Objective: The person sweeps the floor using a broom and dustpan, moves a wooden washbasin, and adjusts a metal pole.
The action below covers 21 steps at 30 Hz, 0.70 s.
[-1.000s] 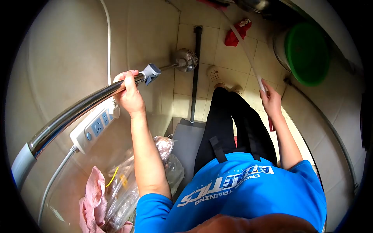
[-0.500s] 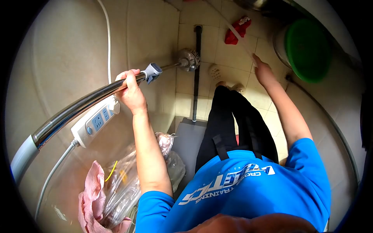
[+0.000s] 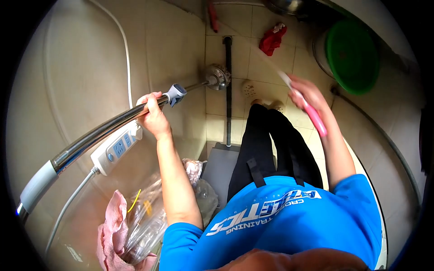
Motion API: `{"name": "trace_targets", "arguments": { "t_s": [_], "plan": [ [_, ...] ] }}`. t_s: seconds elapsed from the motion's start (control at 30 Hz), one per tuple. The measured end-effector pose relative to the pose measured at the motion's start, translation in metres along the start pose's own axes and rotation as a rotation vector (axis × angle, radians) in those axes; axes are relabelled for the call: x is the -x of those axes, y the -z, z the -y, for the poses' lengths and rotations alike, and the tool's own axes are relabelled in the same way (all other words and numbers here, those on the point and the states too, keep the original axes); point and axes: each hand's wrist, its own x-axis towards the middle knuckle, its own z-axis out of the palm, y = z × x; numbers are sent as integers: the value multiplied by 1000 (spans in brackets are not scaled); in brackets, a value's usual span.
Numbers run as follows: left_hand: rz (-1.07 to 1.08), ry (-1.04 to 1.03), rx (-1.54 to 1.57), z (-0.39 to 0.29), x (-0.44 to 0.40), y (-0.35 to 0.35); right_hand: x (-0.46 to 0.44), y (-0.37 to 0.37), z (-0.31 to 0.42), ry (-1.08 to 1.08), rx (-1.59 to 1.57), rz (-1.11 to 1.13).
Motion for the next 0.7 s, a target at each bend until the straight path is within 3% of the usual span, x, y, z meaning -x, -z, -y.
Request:
{"name": "trace_targets", "arguments": {
  "t_s": [0.07, 0.13, 0.23, 0.4, 0.57, 0.63, 0.67, 0.7],
  "plan": [
    [8, -1, -1, 0, 1, 0, -38, -16, 21, -63, 77, -160],
    [19, 18, 13, -2, 3, -2, -78, 7, 22, -94, -358, -45],
    [7, -8, 1, -1, 2, -3, -50, 14, 4, -122, -189, -176],
    [7, -23, -11, 5, -1, -2, -6, 6, 0, -64, -298, -74],
    [19, -31, 27, 1, 0, -3, -69, -7, 26, 19, -168, -168],
    [17, 1, 22, 0, 1, -1, -102, 21, 19, -76, -506, -19],
    [22, -9, 31, 3, 0, 0, -98, 30, 5, -79, -513, -22],
    [23, -22, 49, 4, -2, -1, -88, 39, -8, 29, -273, -118]
  ]
}}
